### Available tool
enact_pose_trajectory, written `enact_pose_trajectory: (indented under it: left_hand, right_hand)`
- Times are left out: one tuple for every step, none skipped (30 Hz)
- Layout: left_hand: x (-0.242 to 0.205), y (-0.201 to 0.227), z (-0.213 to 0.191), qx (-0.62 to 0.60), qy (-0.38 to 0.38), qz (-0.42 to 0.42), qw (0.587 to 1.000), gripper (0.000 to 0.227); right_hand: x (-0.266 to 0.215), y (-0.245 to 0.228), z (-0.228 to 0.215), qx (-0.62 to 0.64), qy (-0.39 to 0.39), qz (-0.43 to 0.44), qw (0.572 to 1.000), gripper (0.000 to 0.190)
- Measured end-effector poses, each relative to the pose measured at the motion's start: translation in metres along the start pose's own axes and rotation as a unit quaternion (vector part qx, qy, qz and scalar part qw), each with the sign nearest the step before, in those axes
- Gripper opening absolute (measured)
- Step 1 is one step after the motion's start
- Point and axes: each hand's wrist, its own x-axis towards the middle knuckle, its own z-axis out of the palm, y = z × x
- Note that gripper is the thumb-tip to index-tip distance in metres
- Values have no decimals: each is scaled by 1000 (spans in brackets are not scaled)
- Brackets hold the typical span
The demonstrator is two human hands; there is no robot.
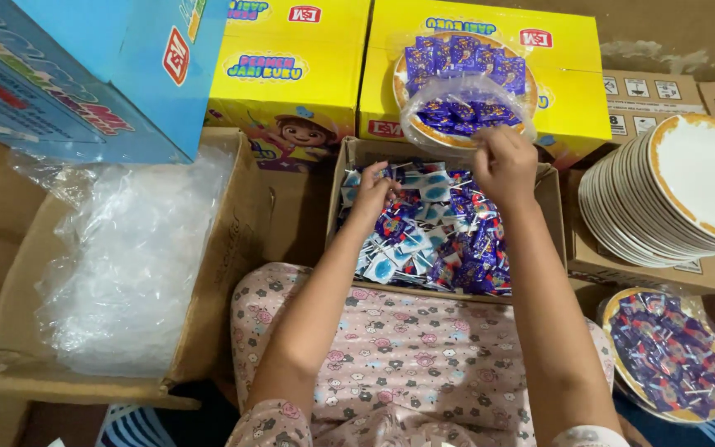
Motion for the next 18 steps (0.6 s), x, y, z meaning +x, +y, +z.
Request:
enact_pose_trajectory:
  left_hand:
    - [4,-9,-3,0,-2,-3,1000,45]
    - [11,-15,-6,13,16,-7,1000,46]
    - [18,-22,-8,25,33,-11,999,46]
    - [17,-20,-8,25,32,-10,999,46]
    - [17,-18,-8,31,35,-6,999,46]
    - [15,-18,-8,37,39,-4,999,46]
    - [12,-14,-8,38,38,-4,999,46]
    - [10,-10,-7,53,32,-5,998,45]
    - [8,-7,-7,69,25,-5,997,45]
    - [8,-8,-7,70,26,-6,997,45]
    - [8,-9,-8,79,24,-6,997,44]
    - [8,-10,-7,87,22,-7,996,44]
    - [6,-9,-7,88,21,-8,996,44]
    - [4,-7,-7,103,14,-11,994,43]
    - [2,-6,-7,119,6,-14,993,41]
    - [4,-10,-7,120,4,-14,993,41]
    - [5,-14,-7,132,3,-15,991,40]
    - [7,-17,-8,143,4,-15,990,39]
  right_hand:
    - [-20,11,-1,-1,-2,3,1000,16]
    - [-37,23,-1,28,-4,31,999,15]
    - [-54,36,-2,57,-6,59,997,17]
    - [-63,35,-2,56,-5,59,997,17]
    - [-72,34,-2,55,-48,94,993,14]
    - [-83,32,-1,55,-91,130,986,11]
    - [-91,28,-1,55,-90,131,986,11]
    - [-99,24,0,-33,-176,150,973,9]
    - [-107,20,1,-119,-258,166,944,10]
    - [-111,21,2,-118,-258,167,944,10]
    - [-114,21,3,-120,-310,175,927,15]
    - [-118,22,2,-123,-361,182,906,22]
    - [-120,28,7,-122,-362,184,906,22]
    - [-123,35,12,-175,-372,160,897,22]
    - [-126,41,16,-227,-382,137,885,25]
    - [-122,30,14,-228,-381,138,885,25]
    - [-117,20,12,-167,-357,107,913,20]
    - [-111,9,12,-104,-330,72,935,19]
